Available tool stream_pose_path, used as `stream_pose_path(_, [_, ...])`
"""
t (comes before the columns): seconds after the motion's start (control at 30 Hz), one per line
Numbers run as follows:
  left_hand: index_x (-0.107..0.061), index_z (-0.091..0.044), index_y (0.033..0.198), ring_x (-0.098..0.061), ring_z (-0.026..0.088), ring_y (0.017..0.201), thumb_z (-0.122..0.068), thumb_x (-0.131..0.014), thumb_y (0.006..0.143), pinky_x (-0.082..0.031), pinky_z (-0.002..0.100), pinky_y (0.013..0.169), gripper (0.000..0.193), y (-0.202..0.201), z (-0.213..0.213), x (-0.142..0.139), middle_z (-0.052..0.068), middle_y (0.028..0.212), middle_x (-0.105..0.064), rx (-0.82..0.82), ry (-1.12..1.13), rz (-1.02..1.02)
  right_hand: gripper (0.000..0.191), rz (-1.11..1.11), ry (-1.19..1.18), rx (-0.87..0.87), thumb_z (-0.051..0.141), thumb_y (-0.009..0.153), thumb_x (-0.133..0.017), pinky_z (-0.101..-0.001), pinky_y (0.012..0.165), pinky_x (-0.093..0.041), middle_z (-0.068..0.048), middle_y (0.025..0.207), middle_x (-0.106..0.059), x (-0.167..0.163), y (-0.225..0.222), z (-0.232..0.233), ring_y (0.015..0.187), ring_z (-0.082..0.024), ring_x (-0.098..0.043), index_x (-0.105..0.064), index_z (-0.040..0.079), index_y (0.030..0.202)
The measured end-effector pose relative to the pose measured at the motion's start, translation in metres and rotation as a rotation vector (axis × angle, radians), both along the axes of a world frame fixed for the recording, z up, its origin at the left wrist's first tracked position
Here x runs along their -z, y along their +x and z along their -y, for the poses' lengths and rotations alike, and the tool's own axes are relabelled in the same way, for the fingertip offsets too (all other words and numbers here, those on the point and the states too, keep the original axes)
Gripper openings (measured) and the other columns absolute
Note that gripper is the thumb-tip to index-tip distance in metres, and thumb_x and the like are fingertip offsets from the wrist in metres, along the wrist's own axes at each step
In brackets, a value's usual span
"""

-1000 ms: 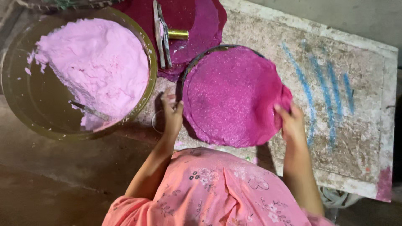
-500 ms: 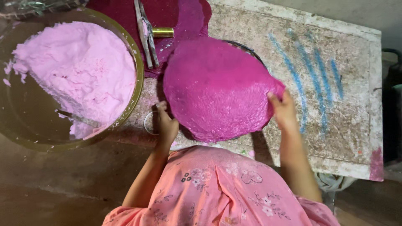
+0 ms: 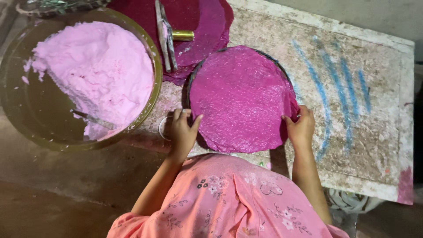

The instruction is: The person makes pink rice cakes at a work table. They stack magenta mats of formed cakes, cover them with a woven bamboo tray, then scoop pink batter from a basin into a handheld extruder press and squeeze round batter discs onto a mat, placing a small ring around each disc as they work.

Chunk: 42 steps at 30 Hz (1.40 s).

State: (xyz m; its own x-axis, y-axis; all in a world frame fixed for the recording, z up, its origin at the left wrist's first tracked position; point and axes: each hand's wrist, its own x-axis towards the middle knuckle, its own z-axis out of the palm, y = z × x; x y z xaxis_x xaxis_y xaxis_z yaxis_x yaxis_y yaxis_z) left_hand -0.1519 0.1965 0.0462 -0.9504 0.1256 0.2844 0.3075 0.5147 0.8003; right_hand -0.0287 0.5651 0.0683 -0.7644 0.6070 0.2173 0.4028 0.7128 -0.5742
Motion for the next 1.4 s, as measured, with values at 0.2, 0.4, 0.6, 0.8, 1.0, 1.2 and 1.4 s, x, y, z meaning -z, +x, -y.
stream_pose_path(0.2, [-0.058, 0.001, 0.111, -0.066, 0.027, 0.082, -0.01, -0.067, 0.098, -0.054, 0.041, 0.072, 0.019, -0.016, -0.021, -0.032, 0.017, 0.097, -0.064, 0.11, 0.107, 0.025, 0.038, -0.061, -0.56, -0.046, 0.003, 0.089, -0.082, -0.038, 0.074, -0.054, -0.015, 0.098, -0.073, 0.004, -0.017, -0.013, 0.085, -0.025, -0.068, -0.066, -0.007, 0.123])
stream_pose_path(0.4, [-0.046, -0.001, 0.127, -0.064, 0.03, 0.089, 0.003, -0.06, 0.101, -0.049, 0.039, 0.073, 0.029, -0.054, -0.024, -0.031, 0.021, 0.105, -0.064, 0.145, 0.175, 0.34, 0.043, -0.435, -0.906, -0.226, -0.006, 0.095, -0.069, -0.035, 0.095, -0.058, -0.011, 0.122, -0.071, -0.038, -0.02, -0.024, 0.106, -0.019, -0.071, -0.058, -0.001, 0.137])
stream_pose_path(0.6, [-0.025, -0.003, 0.154, -0.066, 0.029, 0.115, 0.016, -0.054, 0.088, -0.055, 0.039, 0.093, 0.074, -0.055, -0.027, -0.033, 0.024, 0.135, -0.062, 0.247, 0.336, 0.247, 0.05, -0.373, -0.831, -0.089, -0.009, 0.087, -0.071, -0.0352, 0.093, -0.06, -0.011, 0.119, -0.07, -0.028, -0.02, -0.017, 0.104, -0.019, -0.071, -0.052, 0.003, 0.132])
stream_pose_path(0.8, [-0.02, -0.008, 0.163, -0.064, 0.043, 0.117, 0.01, -0.059, 0.089, -0.052, 0.046, 0.099, 0.086, -0.038, -0.034, -0.035, 0.03, 0.132, -0.059, 0.171, 0.054, 0.231, 0.043, -0.36, -0.615, -0.092, -0.007, 0.095, -0.071, -0.0291, 0.092, -0.053, -0.009, 0.115, -0.068, 0.026, -0.015, -0.014, 0.104, -0.015, -0.066, -0.053, 0.004, 0.132])
stream_pose_path(1.0, [-0.041, -0.003, 0.152, -0.057, 0.049, 0.123, 0.005, -0.063, 0.089, -0.047, 0.047, 0.107, 0.068, -0.034, -0.015, -0.032, 0.03, 0.136, -0.056, 0.131, 0.054, -0.151, 0.056, -0.235, -0.236, -0.013, -0.001, 0.089, -0.081, -0.0325, 0.081, -0.053, -0.012, 0.113, -0.061, 0.028, -0.007, -0.011, 0.097, -0.019, -0.061, -0.05, 0.003, 0.135])
stream_pose_path(1.2, [-0.066, -0.004, 0.124, -0.062, 0.037, 0.115, -0.007, -0.068, 0.092, -0.048, 0.046, 0.103, 0.032, -0.016, 0.063, 0.004, 0.015, 0.124, -0.066, -0.119, -0.333, -0.212, 0.049, -0.328, -0.145, 0.081, 0.001, 0.095, -0.079, -0.031, 0.081, -0.055, -0.01, 0.131, -0.053, 0.018, 0.015, -0.016, 0.107, -0.019, -0.059, -0.054, 0.004, 0.136])
stream_pose_path(1.4, [-0.067, -0.001, 0.093, -0.064, 0.04, 0.095, -0.012, -0.078, 0.081, -0.05, 0.05, 0.084, 0.02, -0.007, 0.106, 0.068, 0.021, 0.099, -0.066, -0.188, -0.51, -0.126, 0.036, -0.391, -0.136, 0.064, -0.005, 0.102, -0.072, -0.0301, 0.086, -0.054, -0.009, 0.134, -0.051, 0.022, 0.017, -0.018, 0.11, -0.019, -0.06, -0.056, 0.004, 0.133])
